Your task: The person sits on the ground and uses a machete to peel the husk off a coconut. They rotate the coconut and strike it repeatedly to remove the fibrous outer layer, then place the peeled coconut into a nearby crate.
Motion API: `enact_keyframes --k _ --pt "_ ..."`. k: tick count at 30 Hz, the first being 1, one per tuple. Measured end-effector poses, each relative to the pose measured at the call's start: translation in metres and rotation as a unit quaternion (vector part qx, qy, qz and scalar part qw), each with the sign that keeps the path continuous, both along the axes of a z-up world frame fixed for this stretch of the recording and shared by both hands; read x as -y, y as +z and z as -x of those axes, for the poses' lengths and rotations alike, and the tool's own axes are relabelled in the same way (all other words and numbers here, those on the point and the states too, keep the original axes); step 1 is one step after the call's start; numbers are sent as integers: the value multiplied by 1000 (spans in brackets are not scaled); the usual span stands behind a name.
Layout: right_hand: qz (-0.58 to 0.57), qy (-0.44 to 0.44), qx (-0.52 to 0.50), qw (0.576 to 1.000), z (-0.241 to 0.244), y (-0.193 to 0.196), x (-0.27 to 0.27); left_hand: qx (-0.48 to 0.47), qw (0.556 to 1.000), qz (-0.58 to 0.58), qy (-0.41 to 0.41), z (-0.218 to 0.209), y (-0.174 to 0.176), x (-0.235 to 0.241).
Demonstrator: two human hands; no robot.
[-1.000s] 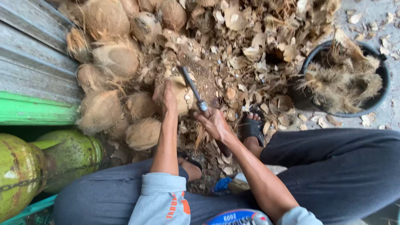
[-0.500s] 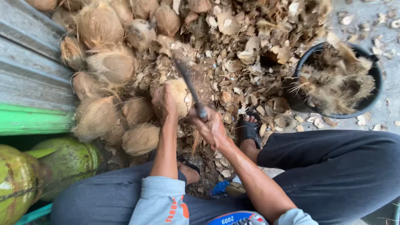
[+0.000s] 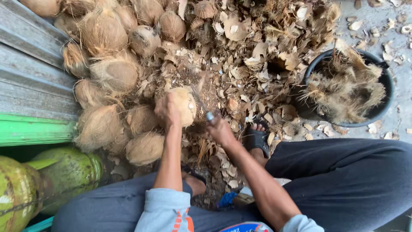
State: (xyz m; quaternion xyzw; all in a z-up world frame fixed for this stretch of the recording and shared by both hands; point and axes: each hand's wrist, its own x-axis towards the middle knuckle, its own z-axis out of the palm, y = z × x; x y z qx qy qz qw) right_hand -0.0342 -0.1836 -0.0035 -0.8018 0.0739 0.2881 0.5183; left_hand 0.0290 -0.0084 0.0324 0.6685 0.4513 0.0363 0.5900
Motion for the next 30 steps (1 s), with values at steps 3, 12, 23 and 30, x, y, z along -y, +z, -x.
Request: enact_keyframes --k 3,12,23,30 --pt "-36 10 35 999 -2 -12 -1 78 996 -41 -21 -2 -12 -13" --pt "-23 35 20 999 2 0 5 16 987 160 4 21 -14 -47" --pt "-97 -19 76 992 -3 23 21 108 975 -147 -124 4 -1 -17" --pt "-160 -127 86 975 -6 39 11 -104 968 -158 -163 -43 8 -7"
